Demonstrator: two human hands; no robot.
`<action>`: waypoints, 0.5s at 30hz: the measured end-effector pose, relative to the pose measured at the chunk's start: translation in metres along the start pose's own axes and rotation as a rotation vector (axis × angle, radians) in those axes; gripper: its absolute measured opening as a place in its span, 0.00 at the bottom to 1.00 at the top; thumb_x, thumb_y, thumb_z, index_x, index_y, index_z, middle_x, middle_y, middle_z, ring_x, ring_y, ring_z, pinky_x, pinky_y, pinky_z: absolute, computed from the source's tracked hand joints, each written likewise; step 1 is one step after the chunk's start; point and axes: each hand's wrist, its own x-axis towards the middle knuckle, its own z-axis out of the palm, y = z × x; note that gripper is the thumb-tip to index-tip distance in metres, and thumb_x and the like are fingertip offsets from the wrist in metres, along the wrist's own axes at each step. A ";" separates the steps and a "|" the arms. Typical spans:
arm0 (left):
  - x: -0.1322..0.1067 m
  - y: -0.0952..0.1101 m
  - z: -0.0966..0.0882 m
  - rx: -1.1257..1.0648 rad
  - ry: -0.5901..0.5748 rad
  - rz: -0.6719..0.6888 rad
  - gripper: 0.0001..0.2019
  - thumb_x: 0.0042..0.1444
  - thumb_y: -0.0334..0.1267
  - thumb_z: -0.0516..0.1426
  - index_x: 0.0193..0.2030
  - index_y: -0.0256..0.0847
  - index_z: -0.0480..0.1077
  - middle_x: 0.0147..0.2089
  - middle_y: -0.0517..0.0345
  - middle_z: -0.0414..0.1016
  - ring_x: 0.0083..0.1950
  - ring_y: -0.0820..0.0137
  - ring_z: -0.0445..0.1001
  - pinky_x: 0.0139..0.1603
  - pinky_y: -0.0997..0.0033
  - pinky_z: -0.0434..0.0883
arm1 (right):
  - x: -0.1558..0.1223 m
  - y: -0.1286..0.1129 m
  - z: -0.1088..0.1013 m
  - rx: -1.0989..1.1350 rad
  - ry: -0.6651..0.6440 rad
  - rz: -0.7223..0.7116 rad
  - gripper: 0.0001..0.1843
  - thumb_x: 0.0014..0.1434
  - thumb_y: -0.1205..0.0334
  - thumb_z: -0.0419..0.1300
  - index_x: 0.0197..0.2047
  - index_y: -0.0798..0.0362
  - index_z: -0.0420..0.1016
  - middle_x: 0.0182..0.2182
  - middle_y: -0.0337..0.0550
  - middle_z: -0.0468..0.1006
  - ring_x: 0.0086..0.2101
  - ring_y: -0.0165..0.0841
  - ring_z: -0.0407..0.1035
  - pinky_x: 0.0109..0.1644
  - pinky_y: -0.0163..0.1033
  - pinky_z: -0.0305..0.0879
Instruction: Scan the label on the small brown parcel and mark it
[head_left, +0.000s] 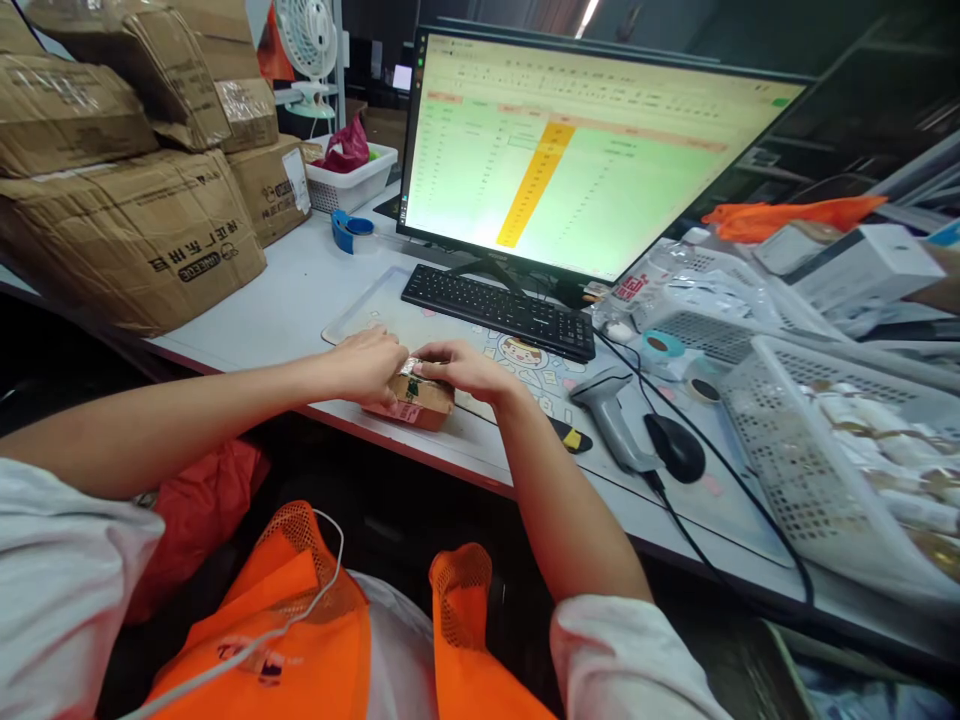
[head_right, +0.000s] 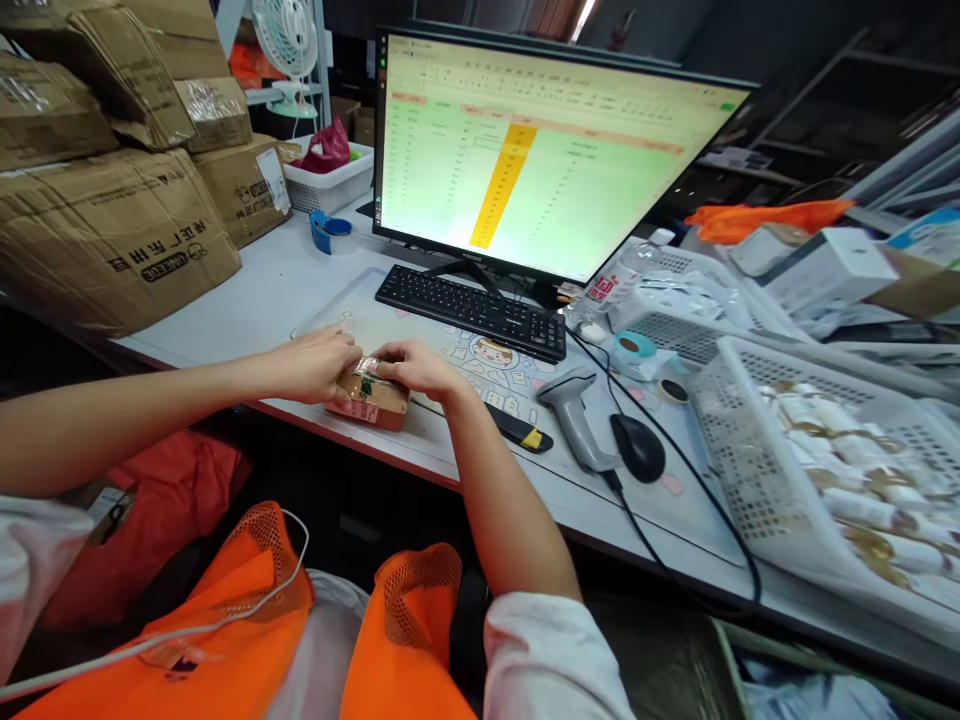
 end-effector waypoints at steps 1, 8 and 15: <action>-0.003 0.002 0.001 0.002 0.025 0.000 0.16 0.48 0.44 0.71 0.39 0.39 0.74 0.43 0.46 0.77 0.58 0.46 0.71 0.53 0.57 0.72 | 0.000 0.000 0.000 0.004 0.002 -0.001 0.13 0.57 0.55 0.68 0.42 0.52 0.84 0.39 0.42 0.84 0.38 0.34 0.74 0.43 0.38 0.70; -0.023 0.017 0.015 0.082 0.204 -0.024 0.14 0.54 0.33 0.66 0.47 0.35 0.74 0.50 0.44 0.74 0.55 0.50 0.70 0.52 0.55 0.73 | 0.000 0.007 0.004 -0.022 0.037 -0.055 0.13 0.58 0.53 0.66 0.42 0.53 0.84 0.38 0.42 0.84 0.37 0.34 0.74 0.40 0.37 0.68; -0.040 0.019 0.055 0.094 0.505 0.057 0.07 0.63 0.26 0.56 0.46 0.37 0.71 0.47 0.47 0.75 0.50 0.56 0.72 0.49 0.59 0.72 | -0.002 0.010 0.009 -0.103 0.113 -0.098 0.17 0.62 0.51 0.63 0.44 0.56 0.83 0.37 0.42 0.84 0.36 0.33 0.73 0.41 0.38 0.68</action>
